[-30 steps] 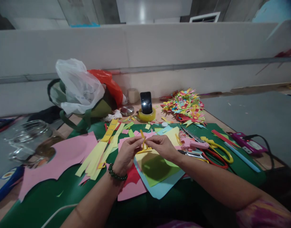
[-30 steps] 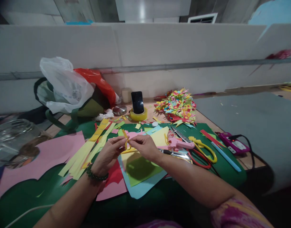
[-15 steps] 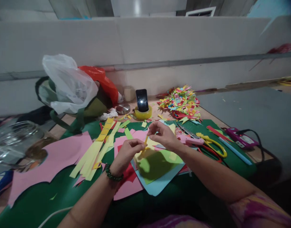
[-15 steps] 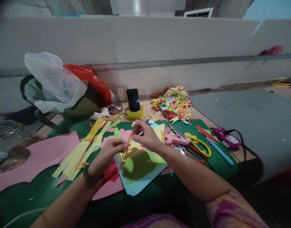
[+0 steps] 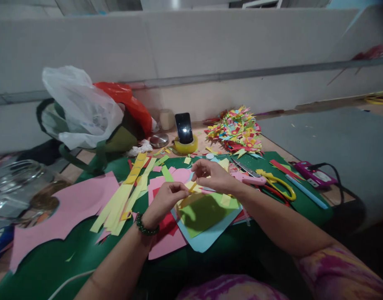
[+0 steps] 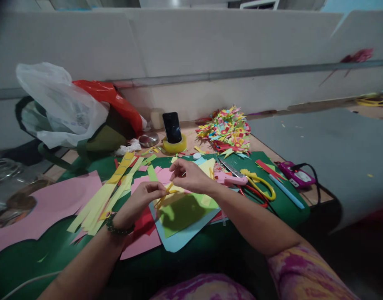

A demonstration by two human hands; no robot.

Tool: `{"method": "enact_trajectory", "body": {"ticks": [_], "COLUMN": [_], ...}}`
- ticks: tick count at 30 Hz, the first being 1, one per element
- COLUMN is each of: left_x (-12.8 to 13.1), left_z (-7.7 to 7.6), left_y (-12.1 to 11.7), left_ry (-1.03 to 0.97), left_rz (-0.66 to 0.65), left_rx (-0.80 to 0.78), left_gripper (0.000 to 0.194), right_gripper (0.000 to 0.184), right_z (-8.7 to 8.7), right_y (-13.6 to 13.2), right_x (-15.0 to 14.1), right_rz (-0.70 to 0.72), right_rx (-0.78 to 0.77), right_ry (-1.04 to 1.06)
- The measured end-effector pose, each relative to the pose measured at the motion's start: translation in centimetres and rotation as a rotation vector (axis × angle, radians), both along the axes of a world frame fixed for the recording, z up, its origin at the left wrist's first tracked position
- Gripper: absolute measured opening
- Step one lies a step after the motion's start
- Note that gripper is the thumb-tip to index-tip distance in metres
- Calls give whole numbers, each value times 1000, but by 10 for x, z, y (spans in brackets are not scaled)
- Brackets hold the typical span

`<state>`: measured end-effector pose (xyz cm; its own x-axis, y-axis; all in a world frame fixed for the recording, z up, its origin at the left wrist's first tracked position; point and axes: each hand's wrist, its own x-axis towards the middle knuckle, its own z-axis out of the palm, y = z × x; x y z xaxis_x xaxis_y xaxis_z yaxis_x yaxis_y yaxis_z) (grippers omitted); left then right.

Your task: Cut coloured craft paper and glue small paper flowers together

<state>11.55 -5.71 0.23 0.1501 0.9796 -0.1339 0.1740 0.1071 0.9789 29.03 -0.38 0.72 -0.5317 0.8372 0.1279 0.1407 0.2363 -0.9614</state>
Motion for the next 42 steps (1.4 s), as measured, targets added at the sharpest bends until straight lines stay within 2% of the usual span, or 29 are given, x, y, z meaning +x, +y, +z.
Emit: {"method": "enact_trajectory", "body": {"ticks": [5, 12, 20, 25, 28, 30, 32, 34, 39, 42], "left_x": [0, -6, -9, -8, -10, -12, -14, -14, -1, 4], "left_z": [-1, -1, 1, 0, 1, 1, -1, -4, -14, -13], "left_y": [2, 4, 5, 4, 4, 4, 5, 6, 9, 10], "left_ry": [67, 160, 138, 138, 104, -23, -215, -348, -416, -458], "left_rz": [-20, -13, 4, -20, -26, 34, 155, 248, 252, 384], "left_rx": [23, 59, 25, 17, 29, 59, 98, 98, -34, 26], "left_gripper": [10, 14, 13, 11, 13, 26, 43, 52, 43, 39], "right_gripper": [28, 25, 27, 27, 24, 22, 23, 26, 31, 31], "right_z": [3, 0, 3, -4, -7, -6, -5, -5, -10, -11], "right_y": [-4, 1, 2, -1, 2, 6, 10, 12, 5, -1], "right_x": [1, 5, 7, 3, 2, 1, 1, -1, -11, -16], "right_rz": [49, 107, 94, 130, 92, 11, -105, -193, -228, -219], "right_rx": [30, -62, -88, -106, -113, -141, -188, -254, -340, -309], "right_ry": [-90, -129, -127, -102, -65, 15, 143, 266, 345, 326]}}
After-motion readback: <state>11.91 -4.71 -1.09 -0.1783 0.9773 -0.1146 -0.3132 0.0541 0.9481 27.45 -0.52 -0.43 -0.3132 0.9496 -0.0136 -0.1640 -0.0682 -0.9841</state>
